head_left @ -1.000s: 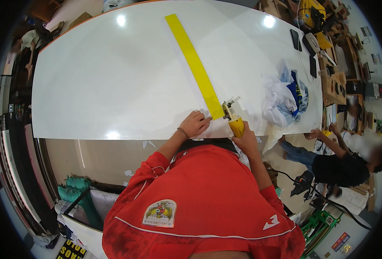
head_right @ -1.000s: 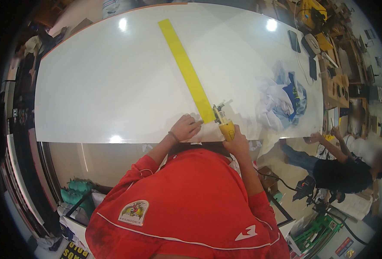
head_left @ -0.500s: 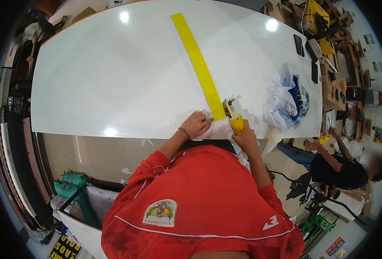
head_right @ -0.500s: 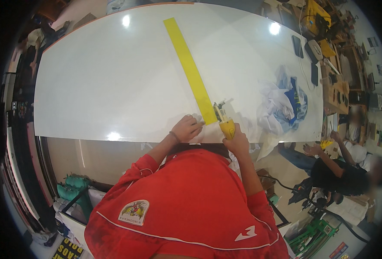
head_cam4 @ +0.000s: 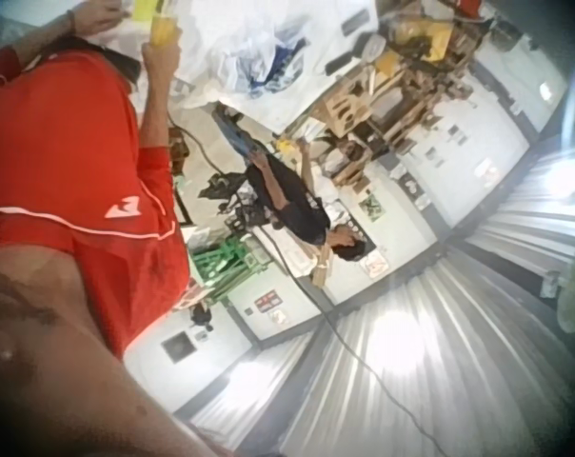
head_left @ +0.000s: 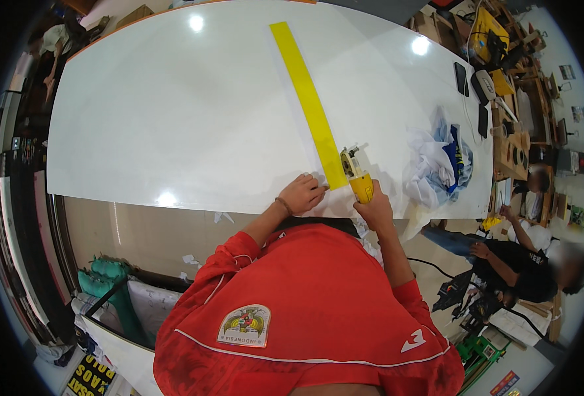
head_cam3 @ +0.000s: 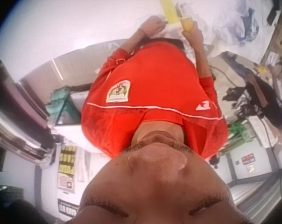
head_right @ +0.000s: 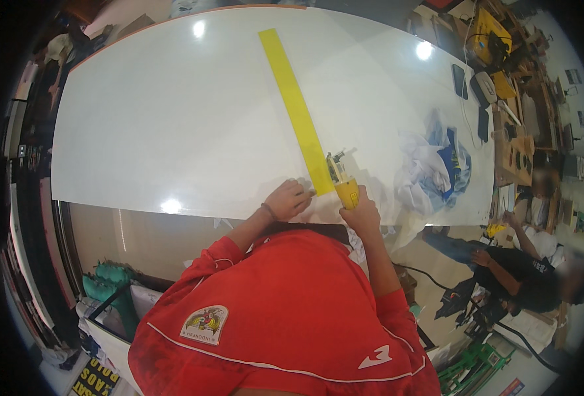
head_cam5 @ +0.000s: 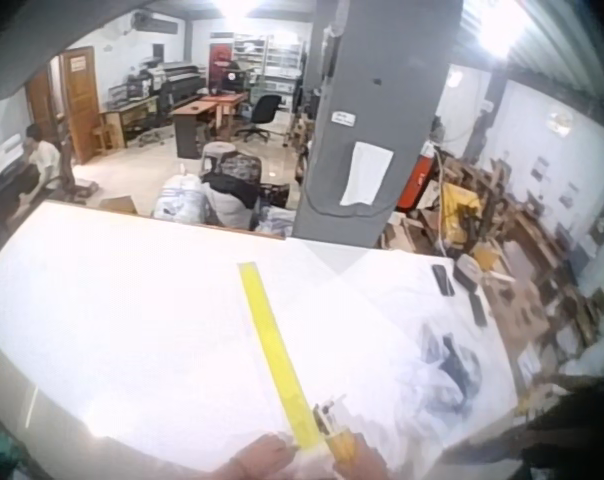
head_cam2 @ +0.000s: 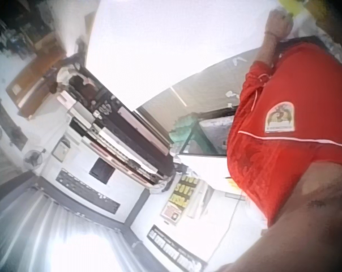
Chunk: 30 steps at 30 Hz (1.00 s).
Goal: The person unfolds a large white fabric with yellow and blue graphics on a table, smooths it, and uses a yellow electric cutter to cut a long yellow strip from the fabric. A coworker assists by holding and repositioning the fabric.
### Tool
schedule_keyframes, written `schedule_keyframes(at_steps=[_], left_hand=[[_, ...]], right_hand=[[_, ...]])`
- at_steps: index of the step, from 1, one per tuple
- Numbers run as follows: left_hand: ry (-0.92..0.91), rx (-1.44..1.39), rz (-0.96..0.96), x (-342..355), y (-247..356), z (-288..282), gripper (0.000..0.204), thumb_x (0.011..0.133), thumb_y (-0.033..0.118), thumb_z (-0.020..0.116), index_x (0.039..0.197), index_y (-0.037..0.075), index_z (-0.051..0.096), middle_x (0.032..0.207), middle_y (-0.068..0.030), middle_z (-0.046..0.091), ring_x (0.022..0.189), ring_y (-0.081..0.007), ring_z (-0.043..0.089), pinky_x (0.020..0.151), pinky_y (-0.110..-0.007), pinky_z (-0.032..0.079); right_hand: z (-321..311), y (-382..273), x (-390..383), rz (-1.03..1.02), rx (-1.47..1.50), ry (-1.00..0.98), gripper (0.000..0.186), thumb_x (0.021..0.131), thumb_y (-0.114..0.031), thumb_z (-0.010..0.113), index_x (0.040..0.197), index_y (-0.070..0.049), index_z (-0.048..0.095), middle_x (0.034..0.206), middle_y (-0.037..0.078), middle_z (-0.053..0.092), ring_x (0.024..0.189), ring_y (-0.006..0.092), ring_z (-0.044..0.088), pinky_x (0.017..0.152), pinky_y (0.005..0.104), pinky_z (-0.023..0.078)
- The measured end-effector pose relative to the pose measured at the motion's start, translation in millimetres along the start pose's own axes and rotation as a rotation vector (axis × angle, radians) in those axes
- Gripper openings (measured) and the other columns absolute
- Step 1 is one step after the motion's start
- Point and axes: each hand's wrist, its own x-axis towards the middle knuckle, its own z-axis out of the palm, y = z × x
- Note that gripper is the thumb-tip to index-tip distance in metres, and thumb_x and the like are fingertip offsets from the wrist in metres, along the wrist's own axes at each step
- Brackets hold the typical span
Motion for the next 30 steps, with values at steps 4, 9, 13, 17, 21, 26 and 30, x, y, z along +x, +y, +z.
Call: schedule_keyframes(at_steps=[4,9,13,17,21,26,30], left_hand=[[0.002,0.048,-0.006,0.2,2.1,0.5,0.017,0.093,0.018,0.067,0.108,0.010,0.072,0.088,-0.0052,0.056,0.090,-0.0241,0.058,0.085,-0.039,0.050],[0.018,0.036,0.004,0.4,2.3,-0.1,0.020,0.093,0.017,0.068,0.111,0.009,0.072,0.087,-0.0052,0.055,0.088,-0.0243,0.057,0.083,-0.039,0.049],[0.028,0.015,0.014,0.5,1.0,0.6,0.024,0.094,0.016,0.068,0.117,0.008,0.070,0.088,-0.0061,0.055,0.086,-0.0258,0.056,0.079,-0.041,0.047],[0.003,0.036,0.010,-1.0,0.9,1.5,0.025,0.093,0.016,0.069,0.117,0.008,0.070,0.090,-0.0063,0.056,0.089,-0.0258,0.057,0.081,-0.041,0.047],[0.007,0.048,-0.001,0.7,3.7,1.1,0.023,0.093,0.018,0.068,0.114,0.009,0.071,0.090,-0.0056,0.058,0.091,-0.0252,0.058,0.085,-0.040,0.048],[-0.041,0.015,-0.042,2.2,6.6,0.3,0.021,0.093,0.021,0.067,0.111,0.010,0.073,0.092,-0.0040,0.060,0.097,-0.0231,0.059,0.090,-0.038,0.050],[-0.073,0.023,-0.054,15.9,2.8,7.3,0.028,0.093,0.021,0.069,0.119,0.010,0.071,0.098,-0.0078,0.061,0.099,-0.0278,0.058,0.090,-0.041,0.048]], right_hand=[[-2.2,-5.0,4.9,-0.004,-0.008,-0.002,0.066,0.073,-0.025,0.079,0.131,-0.009,0.052,0.099,0.027,0.074,0.095,0.0493,0.071,0.081,0.0546,0.057],[-3.4,-11.9,12.3,-0.011,0.000,-0.006,0.064,0.074,-0.026,0.078,0.130,-0.009,0.052,0.100,0.027,0.074,0.096,0.0492,0.070,0.081,0.0550,0.056],[-8.6,-21.4,16.8,-0.018,0.020,-0.014,0.062,0.074,-0.026,0.077,0.128,-0.008,0.053,0.101,0.028,0.073,0.097,0.0497,0.070,0.082,0.0547,0.056],[-9.1,-24.3,23.1,-0.026,0.032,-0.015,0.062,0.074,-0.026,0.077,0.127,-0.007,0.053,0.102,0.028,0.073,0.098,0.0502,0.070,0.083,0.0541,0.056],[-9.2,-25.1,34.8,-0.028,0.010,-0.033,0.063,0.073,-0.026,0.077,0.128,-0.006,0.053,0.104,0.028,0.073,0.100,0.0502,0.070,0.084,0.0540,0.056],[-12.7,-35.6,43.8,-0.055,-0.005,-0.029,0.061,0.075,-0.028,0.076,0.127,-0.007,0.051,0.103,0.027,0.073,0.099,0.0493,0.070,0.083,0.0547,0.057],[-17.0,-47.0,51.0,-0.054,-0.008,-0.040,0.062,0.076,-0.029,0.076,0.127,-0.008,0.050,0.104,0.026,0.074,0.100,0.0478,0.071,0.083,0.0541,0.057]])
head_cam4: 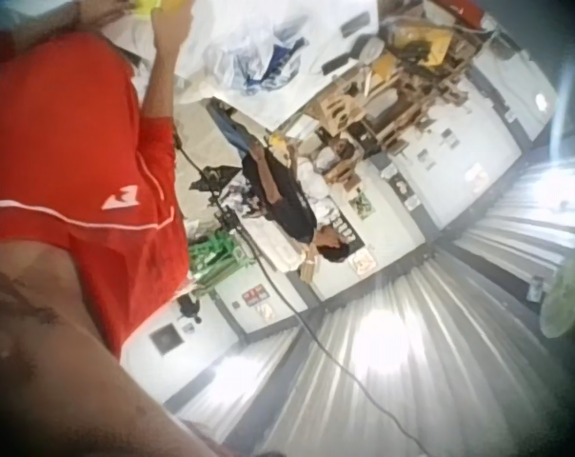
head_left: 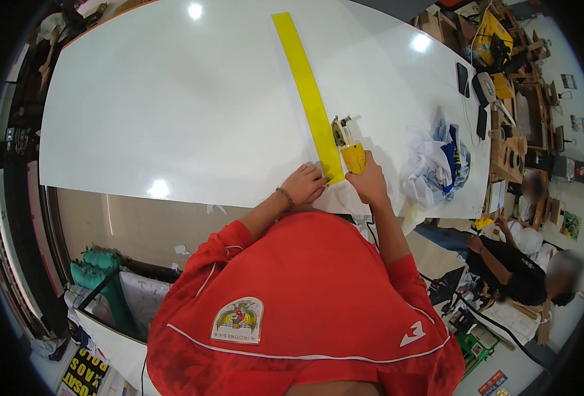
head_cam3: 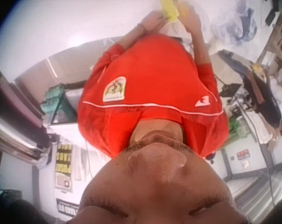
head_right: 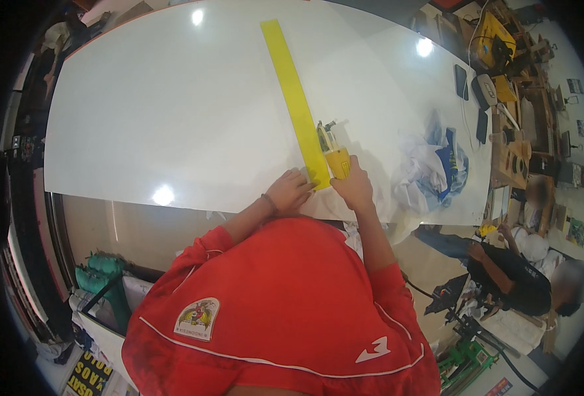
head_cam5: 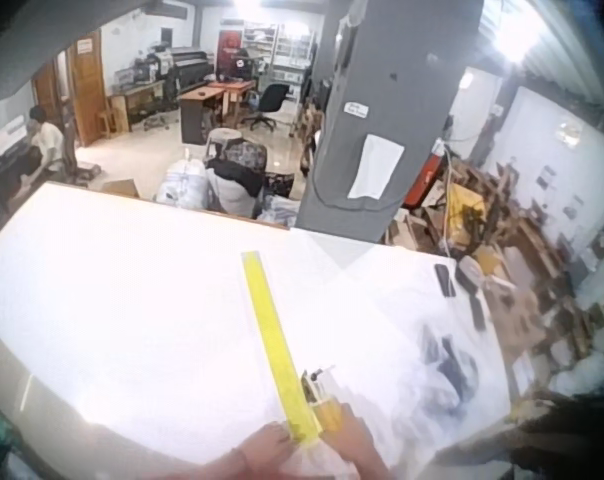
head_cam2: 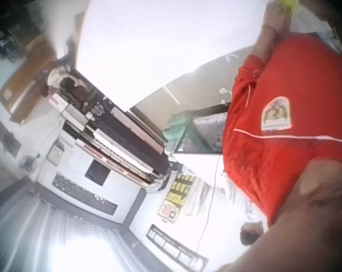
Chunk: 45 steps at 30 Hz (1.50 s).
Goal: The person unfolds a large white fabric with yellow and blue graphics on a table, smooths it, and uses a yellow electric cutter to cut a long yellow strip from the fabric. A coworker assists by holding and repositioning the fabric.
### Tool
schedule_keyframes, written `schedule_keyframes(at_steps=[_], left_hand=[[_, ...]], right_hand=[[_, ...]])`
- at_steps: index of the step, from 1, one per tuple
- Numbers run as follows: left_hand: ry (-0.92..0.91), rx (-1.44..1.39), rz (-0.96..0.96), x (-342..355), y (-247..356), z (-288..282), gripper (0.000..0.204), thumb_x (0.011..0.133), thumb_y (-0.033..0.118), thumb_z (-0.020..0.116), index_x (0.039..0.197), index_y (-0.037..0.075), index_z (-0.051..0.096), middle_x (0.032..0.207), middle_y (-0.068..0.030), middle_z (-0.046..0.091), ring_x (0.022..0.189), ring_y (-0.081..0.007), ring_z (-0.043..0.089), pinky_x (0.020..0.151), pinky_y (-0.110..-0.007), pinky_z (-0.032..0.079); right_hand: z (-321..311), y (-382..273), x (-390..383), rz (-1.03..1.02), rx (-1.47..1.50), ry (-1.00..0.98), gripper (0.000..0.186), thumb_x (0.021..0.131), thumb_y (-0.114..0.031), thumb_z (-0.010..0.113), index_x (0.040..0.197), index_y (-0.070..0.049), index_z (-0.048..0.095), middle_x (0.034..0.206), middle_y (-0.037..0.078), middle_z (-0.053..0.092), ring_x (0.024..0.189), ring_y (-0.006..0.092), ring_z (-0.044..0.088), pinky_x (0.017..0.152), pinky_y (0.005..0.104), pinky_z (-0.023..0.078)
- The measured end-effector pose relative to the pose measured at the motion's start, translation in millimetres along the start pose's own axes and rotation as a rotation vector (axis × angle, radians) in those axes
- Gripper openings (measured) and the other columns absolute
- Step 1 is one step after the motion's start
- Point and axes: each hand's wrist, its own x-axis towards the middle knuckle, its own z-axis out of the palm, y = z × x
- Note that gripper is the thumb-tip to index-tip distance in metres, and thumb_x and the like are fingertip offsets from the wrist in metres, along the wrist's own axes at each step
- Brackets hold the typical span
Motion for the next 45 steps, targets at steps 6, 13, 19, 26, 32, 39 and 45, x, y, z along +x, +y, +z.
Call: schedule_keyframes(at_steps=[6,13,19,26,32,39,45], left_hand=[[-0.086,0.103,0.015,28.7,3.2,21.7,0.046,0.094,0.035,0.071,0.134,0.014,0.065,0.110,-0.0076,0.062,0.108,-0.0269,0.059,0.095,-0.041,0.048],[-0.109,0.165,0.006,30.7,3.8,27.2,0.055,0.094,0.040,0.069,0.143,0.016,0.059,0.115,-0.0075,0.061,0.111,-0.0257,0.058,0.095,-0.040,0.046],[-0.183,0.184,-0.015,28.4,5.3,22.7,0.055,0.094,0.037,0.067,0.145,0.017,0.057,0.121,-0.0079,0.061,0.116,-0.0256,0.057,0.096,-0.039,0.046],[-0.131,0.199,0.011,27.3,1.8,28.8,0.055,0.095,0.039,0.067,0.145,0.019,0.057,0.125,-0.0065,0.061,0.118,-0.0250,0.057,0.098,-0.040,0.046],[-0.089,0.204,-0.003,26.3,-0.7,33.2,0.054,0.093,0.044,0.071,0.141,0.020,0.062,0.120,-0.0028,0.064,0.114,-0.0220,0.058,0.096,-0.038,0.046],[-0.078,0.216,0.014,26.8,-0.9,33.6,0.053,0.094,0.044,0.070,0.140,0.019,0.063,0.120,-0.0039,0.064,0.115,-0.0226,0.057,0.098,-0.038,0.045],[-0.163,0.212,-0.029,29.2,3.1,27.7,0.050,0.096,0.045,0.068,0.139,0.020,0.062,0.122,-0.0044,0.063,0.117,-0.0232,0.057,0.099,-0.038,0.045]], right_hand=[[-1.8,0.1,0.1,0.010,-0.072,-0.009,0.064,0.078,-0.033,0.078,0.129,-0.008,0.050,0.106,0.024,0.074,0.101,0.0469,0.071,0.085,0.0535,0.057],[-2.4,2.0,2.4,0.002,-0.058,-0.026,0.064,0.079,-0.035,0.079,0.129,-0.008,0.050,0.107,0.025,0.073,0.102,0.0471,0.071,0.085,0.0538,0.057],[-0.1,-0.1,1.8,0.008,-0.060,-0.037,0.063,0.080,-0.033,0.079,0.131,-0.009,0.050,0.107,0.024,0.074,0.101,0.0470,0.071,0.084,0.0534,0.057],[-3.0,-3.1,1.6,0.007,0.003,-0.041,0.065,0.079,-0.031,0.079,0.133,-0.010,0.050,0.110,0.024,0.073,0.104,0.0465,0.070,0.087,0.0524,0.057],[-1.1,-2.1,8.2,0.014,-0.017,-0.037,0.066,0.077,-0.030,0.079,0.133,-0.010,0.050,0.110,0.023,0.073,0.104,0.0462,0.070,0.087,0.0521,0.057],[-5.3,-13.5,13.0,0.016,-0.016,-0.033,0.065,0.076,-0.029,0.077,0.132,-0.009,0.050,0.109,0.024,0.073,0.103,0.0462,0.070,0.086,0.0526,0.057],[-8.2,-25.6,23.2,0.016,-0.025,-0.021,0.067,0.074,-0.027,0.079,0.131,-0.006,0.050,0.107,0.030,0.072,0.102,0.0509,0.069,0.087,0.0535,0.057]])
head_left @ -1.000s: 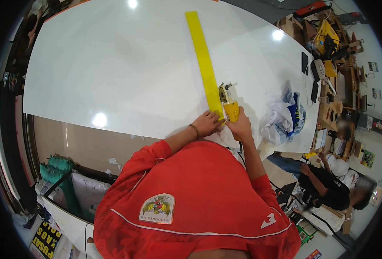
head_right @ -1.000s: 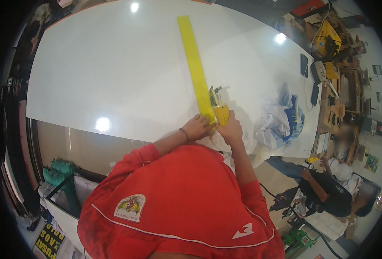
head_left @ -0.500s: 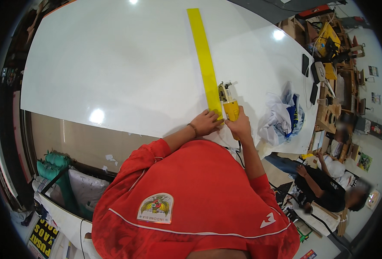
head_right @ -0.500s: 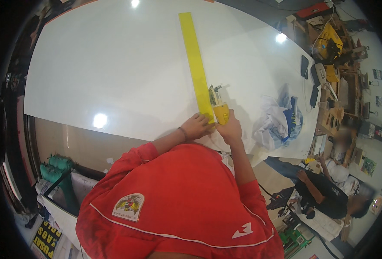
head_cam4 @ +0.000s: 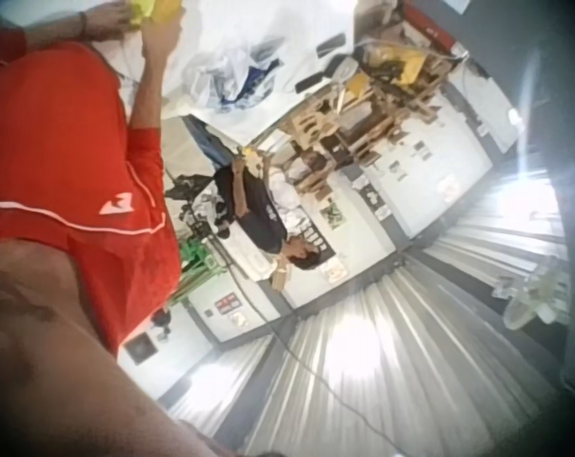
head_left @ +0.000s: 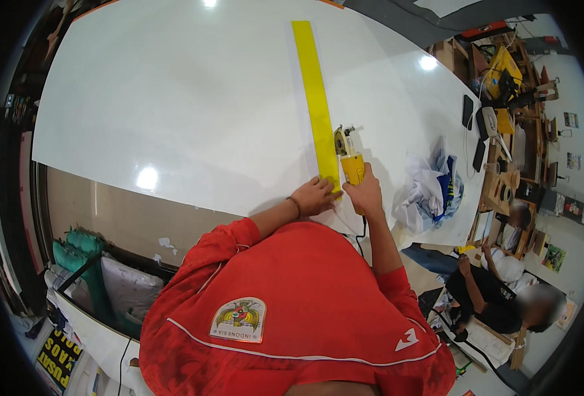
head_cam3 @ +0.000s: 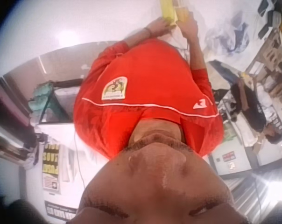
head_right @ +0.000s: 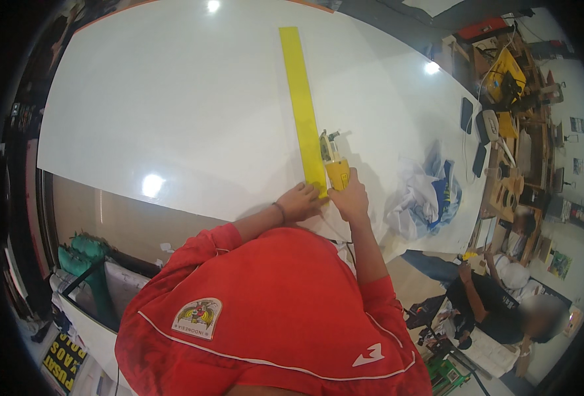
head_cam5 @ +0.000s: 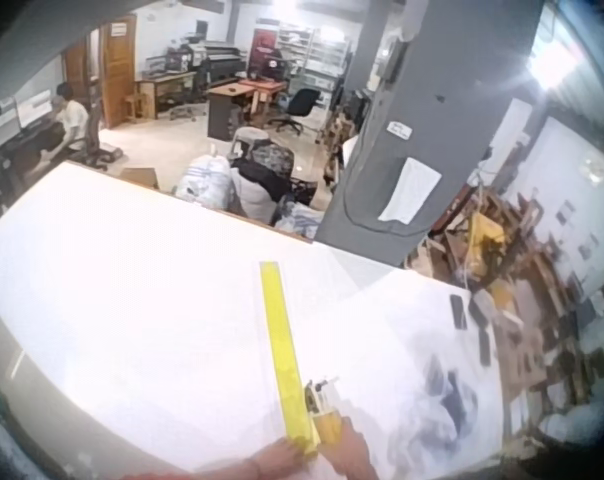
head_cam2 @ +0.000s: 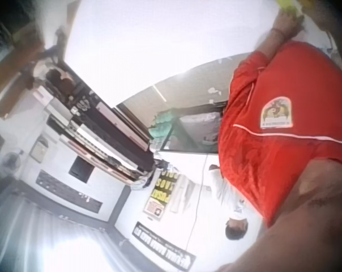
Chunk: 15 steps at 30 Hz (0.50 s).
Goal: The person unfolds a large white fabric with yellow and blue graphics on a table, smooths it, and uses a yellow electric cutter to cut a long yellow strip from the fabric. A coworker assists by holding and repositioning the fabric.
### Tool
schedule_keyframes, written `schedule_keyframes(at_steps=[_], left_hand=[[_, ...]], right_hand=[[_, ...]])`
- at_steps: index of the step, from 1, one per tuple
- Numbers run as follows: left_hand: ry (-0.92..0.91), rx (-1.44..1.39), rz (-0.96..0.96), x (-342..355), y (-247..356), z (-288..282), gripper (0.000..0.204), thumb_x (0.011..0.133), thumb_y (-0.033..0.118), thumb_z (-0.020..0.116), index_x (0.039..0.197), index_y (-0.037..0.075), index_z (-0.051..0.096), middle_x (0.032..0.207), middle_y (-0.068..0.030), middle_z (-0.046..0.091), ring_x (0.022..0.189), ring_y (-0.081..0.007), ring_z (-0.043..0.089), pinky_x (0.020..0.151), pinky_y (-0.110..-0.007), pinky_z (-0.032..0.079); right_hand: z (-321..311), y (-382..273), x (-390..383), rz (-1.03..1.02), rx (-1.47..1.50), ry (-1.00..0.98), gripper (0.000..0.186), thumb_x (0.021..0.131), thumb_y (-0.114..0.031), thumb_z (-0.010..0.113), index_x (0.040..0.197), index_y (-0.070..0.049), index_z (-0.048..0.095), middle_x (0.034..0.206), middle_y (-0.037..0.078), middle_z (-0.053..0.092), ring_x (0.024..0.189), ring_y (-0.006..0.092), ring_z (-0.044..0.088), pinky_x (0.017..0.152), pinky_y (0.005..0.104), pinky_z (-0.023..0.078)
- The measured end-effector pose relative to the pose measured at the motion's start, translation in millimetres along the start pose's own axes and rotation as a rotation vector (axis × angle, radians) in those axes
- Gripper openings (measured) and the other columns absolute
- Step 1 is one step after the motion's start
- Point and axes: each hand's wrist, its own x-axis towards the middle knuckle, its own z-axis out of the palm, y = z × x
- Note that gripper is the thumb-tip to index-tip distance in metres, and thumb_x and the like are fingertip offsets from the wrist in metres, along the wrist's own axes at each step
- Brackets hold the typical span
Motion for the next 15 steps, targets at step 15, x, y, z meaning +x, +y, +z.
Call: schedule_keyframes(at_steps=[15], left_hand=[[0.015,-0.028,0.004,0.1,-3.2,-5.4,0.049,0.099,0.044,0.065,0.142,0.021,0.060,0.123,-0.0033,0.062,0.121,-0.0230,0.056,0.104,-0.040,0.044]], right_hand=[[2.9,-20.0,49.4,-0.074,-0.004,0.053,0.063,0.075,-0.029,0.078,0.128,-0.008,0.051,0.105,0.025,0.073,0.098,0.0472,0.071,0.084,0.0544,0.057]])
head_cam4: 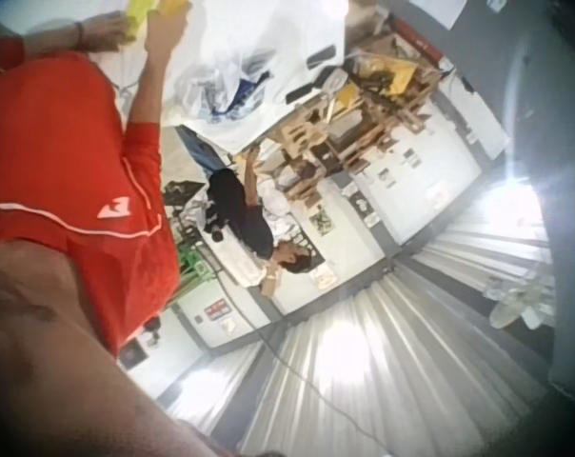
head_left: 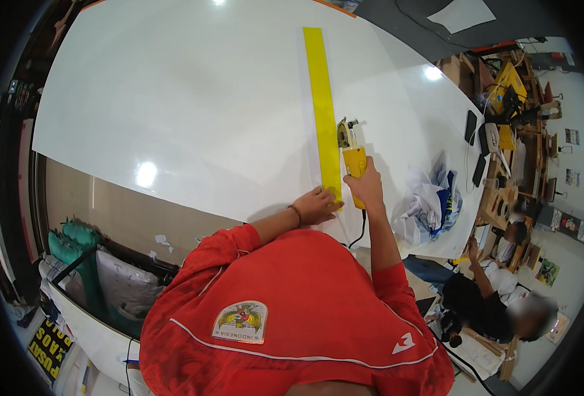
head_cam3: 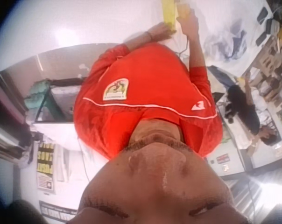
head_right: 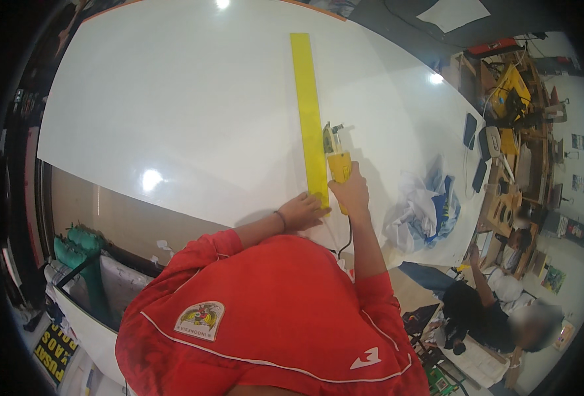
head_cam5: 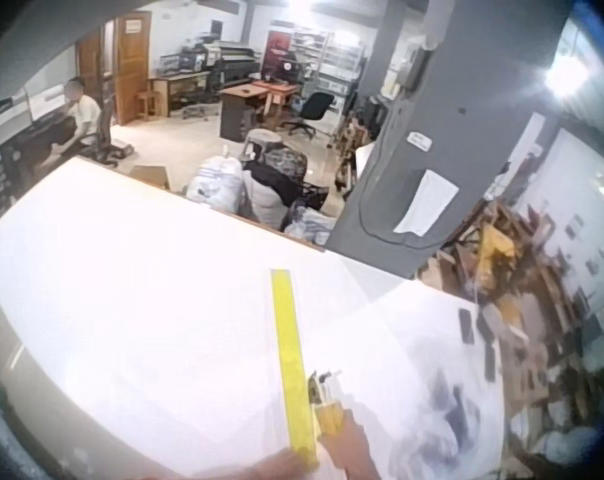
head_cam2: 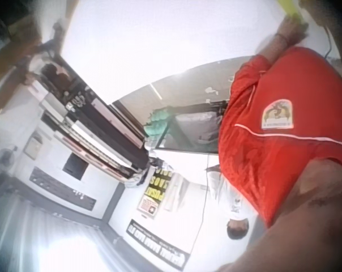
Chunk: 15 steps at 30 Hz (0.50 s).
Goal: The person unfolds a large white fabric with yellow and blue graphics on a table, smooths it, and uses a yellow electric cutter to cut a long yellow strip from the fabric. A coworker assists by holding and repositioning the fabric.
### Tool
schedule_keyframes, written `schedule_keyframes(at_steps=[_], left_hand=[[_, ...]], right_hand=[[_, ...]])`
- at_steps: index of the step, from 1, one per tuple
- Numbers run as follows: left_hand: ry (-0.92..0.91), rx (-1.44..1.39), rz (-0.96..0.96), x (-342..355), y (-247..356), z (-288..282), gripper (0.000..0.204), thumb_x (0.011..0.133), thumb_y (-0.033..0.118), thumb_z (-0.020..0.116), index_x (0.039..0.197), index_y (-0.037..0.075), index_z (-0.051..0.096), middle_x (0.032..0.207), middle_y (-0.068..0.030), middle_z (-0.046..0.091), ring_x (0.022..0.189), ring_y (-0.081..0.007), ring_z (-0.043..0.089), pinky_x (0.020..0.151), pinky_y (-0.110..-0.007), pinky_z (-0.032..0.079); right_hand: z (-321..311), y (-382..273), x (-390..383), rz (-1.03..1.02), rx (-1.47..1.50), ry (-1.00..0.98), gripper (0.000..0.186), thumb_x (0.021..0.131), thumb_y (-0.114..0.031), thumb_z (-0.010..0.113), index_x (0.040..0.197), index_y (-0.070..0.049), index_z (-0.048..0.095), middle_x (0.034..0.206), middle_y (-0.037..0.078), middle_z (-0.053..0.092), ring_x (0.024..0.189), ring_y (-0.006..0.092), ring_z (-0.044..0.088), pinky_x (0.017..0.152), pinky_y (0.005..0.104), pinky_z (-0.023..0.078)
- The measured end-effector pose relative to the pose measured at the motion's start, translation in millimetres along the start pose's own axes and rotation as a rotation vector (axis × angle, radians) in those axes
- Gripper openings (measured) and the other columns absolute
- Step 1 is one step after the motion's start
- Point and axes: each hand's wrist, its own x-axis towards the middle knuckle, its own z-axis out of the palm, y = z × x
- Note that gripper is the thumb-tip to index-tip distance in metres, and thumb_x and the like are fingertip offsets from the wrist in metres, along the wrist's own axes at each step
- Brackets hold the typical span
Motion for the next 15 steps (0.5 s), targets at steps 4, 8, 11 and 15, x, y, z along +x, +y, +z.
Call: schedule_keyframes(at_steps=[4,8,11,15], left_hand=[[-0.054,0.005,0.013,-1.7,-1.2,-7.3,0.050,0.101,0.044,0.061,0.144,0.019,0.058,0.125,-0.0041,0.063,0.123,-0.0233,0.056,0.106,-0.039,0.043],[-0.077,-0.003,0.012,-1.1,-1.7,-9.3,0.050,0.103,0.045,0.059,0.147,0.020,0.057,0.119,-0.0032,0.063,0.122,-0.0229,0.055,0.106,-0.040,0.043],[-0.013,0.038,0.033,-2.5,-2.9,-8.0,0.050,0.103,0.045,0.058,0.146,0.020,0.058,0.116,-0.0026,0.063,0.119,-0.0223,0.056,0.106,-0.040,0.043],[0.005,-0.004,0.035,-1.1,-4.9,-5.9,0.049,0.103,0.045,0.058,0.145,0.019,0.060,0.113,-0.0030,0.063,0.115,-0.0219,0.057,0.105,-0.039,0.043]], right_hand=[[-2.7,-10.1,14.1,0.006,0.001,-0.009,0.063,0.075,-0.029,0.079,0.128,-0.008,0.052,0.106,0.025,0.073,0.099,0.0469,0.071,0.084,0.0541,0.057],[-5.2,-21.5,29.1,-0.001,-0.006,-0.008,0.062,0.075,-0.029,0.079,0.127,-0.008,0.052,0.107,0.024,0.073,0.099,0.0469,0.071,0.084,0.0538,0.058],[-7.8,-32.2,41.6,0.005,-0.014,-0.008,0.063,0.074,-0.029,0.078,0.128,-0.008,0.052,0.108,0.024,0.073,0.100,0.0463,0.071,0.085,0.0533,0.058],[-12.5,-46.8,59.4,0.003,0.021,-0.034,0.064,0.074,-0.028,0.078,0.129,-0.008,0.052,0.110,0.022,0.073,0.102,0.0447,0.071,0.087,0.0523,0.058]])
